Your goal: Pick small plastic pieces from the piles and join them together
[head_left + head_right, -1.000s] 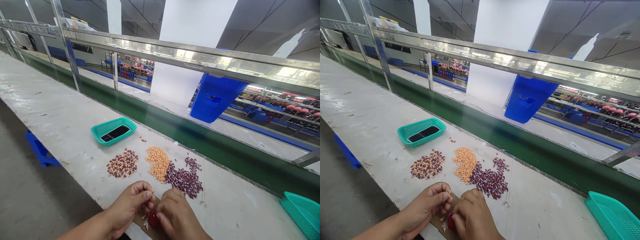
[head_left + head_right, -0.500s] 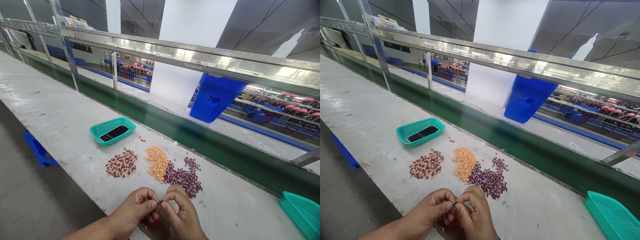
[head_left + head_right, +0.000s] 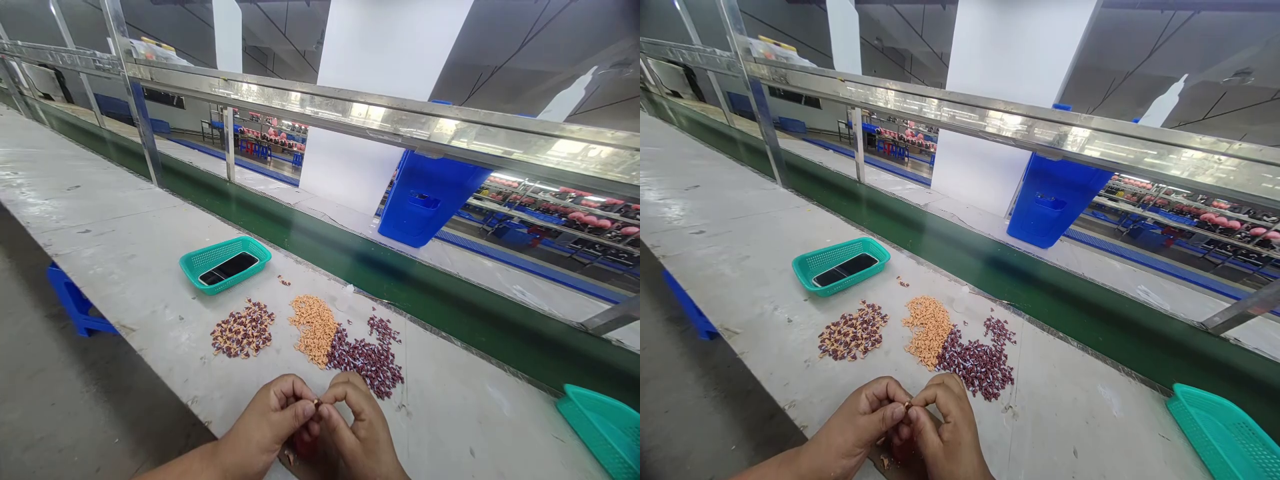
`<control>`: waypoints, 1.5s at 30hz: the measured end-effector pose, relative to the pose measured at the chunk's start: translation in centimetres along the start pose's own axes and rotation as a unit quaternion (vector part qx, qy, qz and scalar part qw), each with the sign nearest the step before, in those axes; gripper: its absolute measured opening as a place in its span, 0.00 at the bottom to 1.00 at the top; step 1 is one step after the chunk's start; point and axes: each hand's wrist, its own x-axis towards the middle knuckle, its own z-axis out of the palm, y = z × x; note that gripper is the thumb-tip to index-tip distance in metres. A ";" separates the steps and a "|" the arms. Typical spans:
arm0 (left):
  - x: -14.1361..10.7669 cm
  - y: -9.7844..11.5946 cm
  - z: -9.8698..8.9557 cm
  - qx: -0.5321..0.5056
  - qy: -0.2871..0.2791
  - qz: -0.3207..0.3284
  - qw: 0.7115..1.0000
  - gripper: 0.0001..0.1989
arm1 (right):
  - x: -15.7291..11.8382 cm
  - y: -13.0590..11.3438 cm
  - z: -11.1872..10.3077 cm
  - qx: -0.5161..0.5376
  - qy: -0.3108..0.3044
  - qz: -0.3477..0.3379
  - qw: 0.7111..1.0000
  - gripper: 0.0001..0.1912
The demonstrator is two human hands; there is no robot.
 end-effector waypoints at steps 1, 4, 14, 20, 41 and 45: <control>0.0 0.0 0.1 0.002 0.005 0.003 1.000 0.17 | 0.0 0.0 0.0 -0.001 -0.001 0.005 1.000 0.06; 0.0 0.2 0.3 0.015 0.019 0.003 1.000 0.18 | -0.1 0.0 0.0 -0.004 -0.007 0.012 1.000 0.07; 0.6 -0.7 -1.0 0.153 0.008 0.060 0.986 0.14 | -0.2 0.3 0.0 -0.089 -0.044 -0.056 0.994 0.07; 1.6 1.2 -2.7 0.367 0.014 0.112 0.923 0.09 | 1.1 2.1 -3.4 -0.101 0.002 0.046 0.994 0.11; 6.0 6.4 -5.4 0.821 -0.014 0.217 0.528 0.09 | 1.9 4.2 -3.6 -0.414 -0.154 0.063 0.895 0.07; 7.4 5.8 -4.3 0.830 -0.030 0.211 0.515 0.09 | 1.8 4.1 -3.5 -0.417 -0.155 0.055 0.894 0.09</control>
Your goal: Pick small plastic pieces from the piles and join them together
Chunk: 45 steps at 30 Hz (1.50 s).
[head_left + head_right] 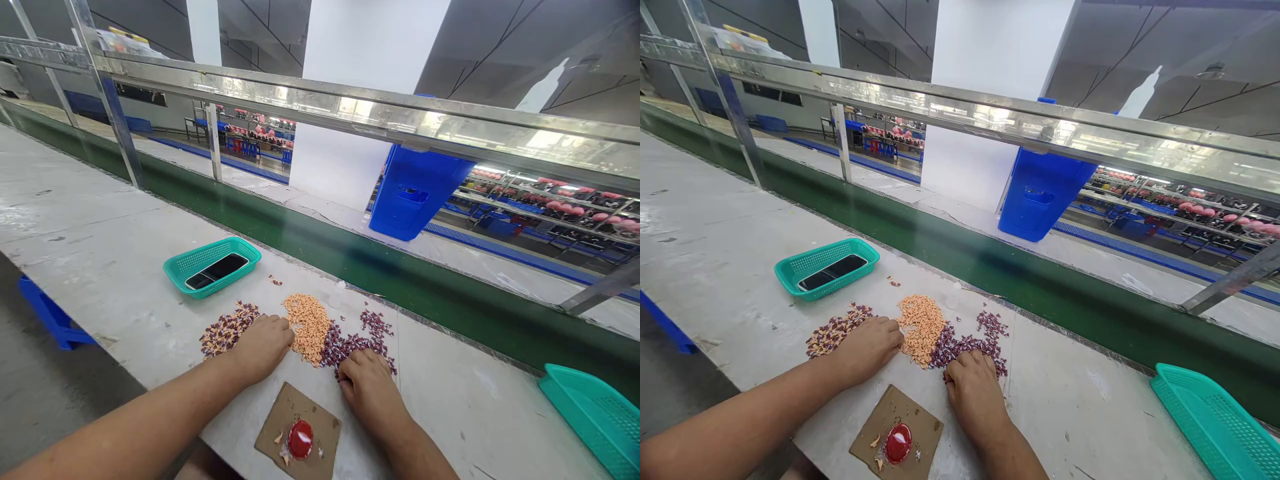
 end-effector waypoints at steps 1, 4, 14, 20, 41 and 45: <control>0.2 0.1 0.1 0.002 -0.004 0.003 1.000 0.10 | 0.0 0.0 0.0 0.000 0.001 -0.002 1.000 0.09; 0.6 0.1 0.2 0.007 -0.011 0.013 1.000 0.10 | 0.0 0.1 0.1 -0.002 0.002 -0.008 1.000 0.09; -1.2 3.4 -1.1 -0.043 -0.026 0.070 0.996 0.07 | -0.6 -2.7 -1.5 0.377 -0.003 -0.020 0.926 0.08; -2.5 5.3 -0.9 -0.309 0.032 0.033 0.950 0.10 | -1.2 -3.7 -2.3 0.492 -0.037 -0.042 0.869 0.03; -3.9 5.3 -2.4 -0.633 -0.117 -0.129 0.754 0.07 | -1.5 -4.7 -1.3 0.722 -0.154 -0.088 0.669 0.12; -4.0 5.4 -1.7 -0.650 -0.108 -0.146 0.738 0.06 | -1.6 -4.3 -1.2 0.625 -0.107 -0.096 0.767 0.07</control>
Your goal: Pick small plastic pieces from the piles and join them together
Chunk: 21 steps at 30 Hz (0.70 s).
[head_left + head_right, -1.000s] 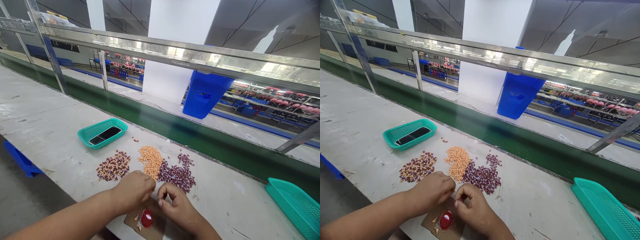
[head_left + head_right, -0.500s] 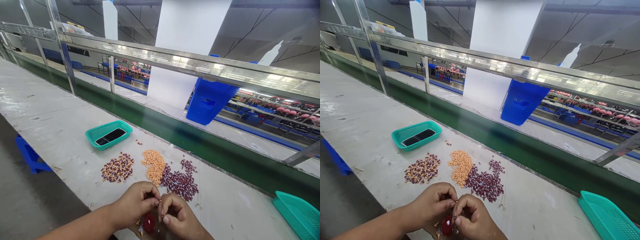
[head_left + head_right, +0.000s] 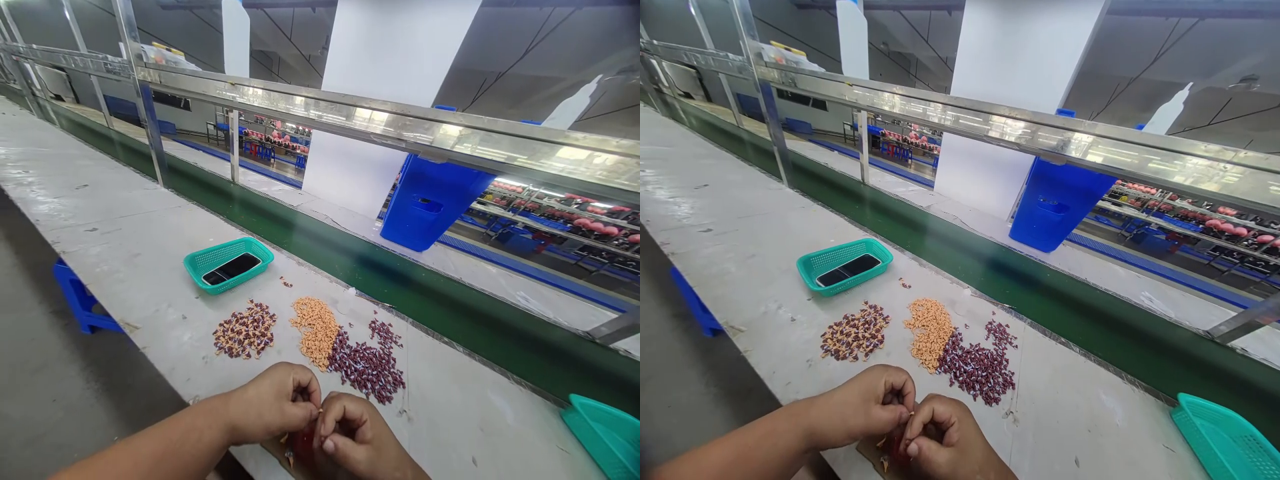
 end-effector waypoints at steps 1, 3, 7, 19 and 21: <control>0.0 -0.2 0.0 -0.022 0.015 0.005 1.000 0.05 | -0.1 0.2 -0.1 -0.069 0.020 -0.015 0.997 0.05; -0.1 -0.5 0.0 -0.074 0.042 0.015 0.996 0.04 | -0.2 0.5 -0.3 -0.199 0.047 -0.036 0.978 0.04; -0.4 -0.9 -0.3 -0.138 0.077 0.027 0.987 0.04 | -0.2 1.0 0.1 -0.340 0.027 -0.021 0.940 0.12; -1.2 -2.4 1.2 -0.236 0.058 0.020 0.970 0.13 | 0.0 0.2 0.6 -0.225 0.170 -0.126 0.951 0.08; -1.3 -2.4 1.6 -0.244 0.055 0.015 0.968 0.14 | 0.0 0.3 0.7 -0.201 0.190 -0.133 0.952 0.08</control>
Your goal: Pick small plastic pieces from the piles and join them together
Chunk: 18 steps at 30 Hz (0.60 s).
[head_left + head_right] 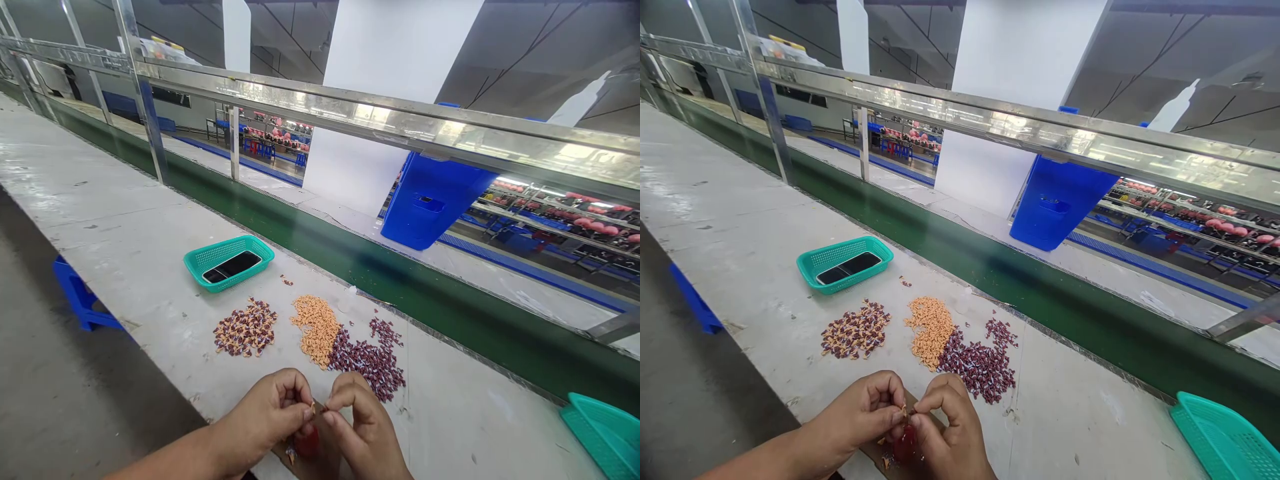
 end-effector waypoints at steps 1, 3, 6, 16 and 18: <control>-0.1 0.0 0.2 -0.004 -0.001 -0.003 1.000 0.15 | 0.0 0.0 0.1 0.006 0.007 0.002 1.000 0.08; -0.1 0.0 0.4 -0.013 -0.004 -0.012 1.000 0.15 | -0.1 0.1 0.2 0.012 0.014 0.006 1.000 0.08; -0.1 0.0 0.6 -0.018 -0.006 -0.012 1.000 0.16 | -0.2 0.2 0.3 0.011 0.006 0.010 1.000 0.08; -0.2 0.2 0.5 -0.005 -0.001 0.003 1.000 0.14 | -0.2 0.2 0.5 0.014 0.026 0.021 0.999 0.08; -0.1 0.2 0.5 0.009 0.006 0.012 1.000 0.13 | -0.4 0.4 0.6 0.008 0.018 0.019 1.000 0.08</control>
